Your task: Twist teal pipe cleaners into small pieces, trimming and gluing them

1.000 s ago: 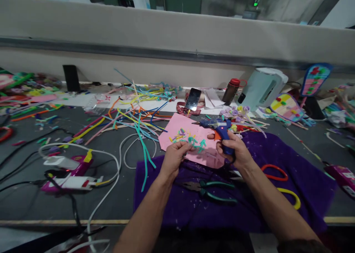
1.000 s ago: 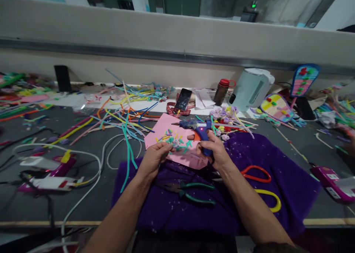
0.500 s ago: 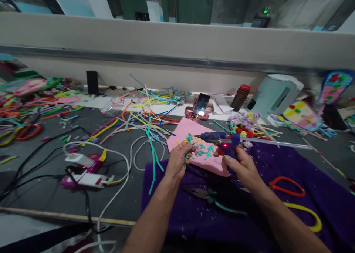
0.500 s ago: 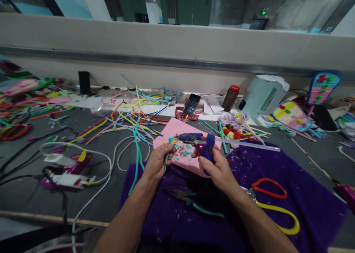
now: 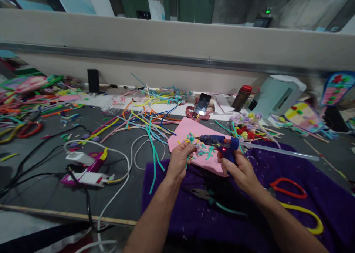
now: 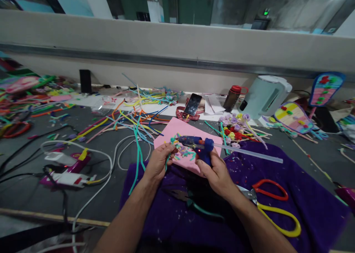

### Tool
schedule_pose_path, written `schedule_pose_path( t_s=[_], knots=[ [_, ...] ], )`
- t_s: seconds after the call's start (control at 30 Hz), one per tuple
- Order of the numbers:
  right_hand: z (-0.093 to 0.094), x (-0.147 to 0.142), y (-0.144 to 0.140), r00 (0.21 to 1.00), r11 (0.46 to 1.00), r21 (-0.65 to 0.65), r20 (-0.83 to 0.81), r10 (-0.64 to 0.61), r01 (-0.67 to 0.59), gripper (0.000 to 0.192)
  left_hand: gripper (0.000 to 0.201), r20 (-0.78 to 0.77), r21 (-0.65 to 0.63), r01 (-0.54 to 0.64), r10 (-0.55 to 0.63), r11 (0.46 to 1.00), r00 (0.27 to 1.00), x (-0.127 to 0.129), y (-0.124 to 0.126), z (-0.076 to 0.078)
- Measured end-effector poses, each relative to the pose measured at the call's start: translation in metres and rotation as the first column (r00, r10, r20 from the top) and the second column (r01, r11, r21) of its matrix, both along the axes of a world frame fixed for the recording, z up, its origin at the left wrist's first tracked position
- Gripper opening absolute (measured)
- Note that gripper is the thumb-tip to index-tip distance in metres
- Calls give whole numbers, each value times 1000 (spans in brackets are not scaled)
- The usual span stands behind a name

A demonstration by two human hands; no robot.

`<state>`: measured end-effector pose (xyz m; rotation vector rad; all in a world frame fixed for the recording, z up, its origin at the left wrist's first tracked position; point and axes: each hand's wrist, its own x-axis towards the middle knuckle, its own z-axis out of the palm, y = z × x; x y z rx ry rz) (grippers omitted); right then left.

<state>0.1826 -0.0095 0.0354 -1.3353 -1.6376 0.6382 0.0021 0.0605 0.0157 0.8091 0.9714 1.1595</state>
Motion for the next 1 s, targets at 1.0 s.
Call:
schedule_pose_path(
  t_s=[1.0],
  knots=[
    [-1, 1, 1, 993, 1000, 23, 119, 1, -3, 21, 28, -45, 76, 4, 0, 997, 999, 1, -1, -4]
  ],
)
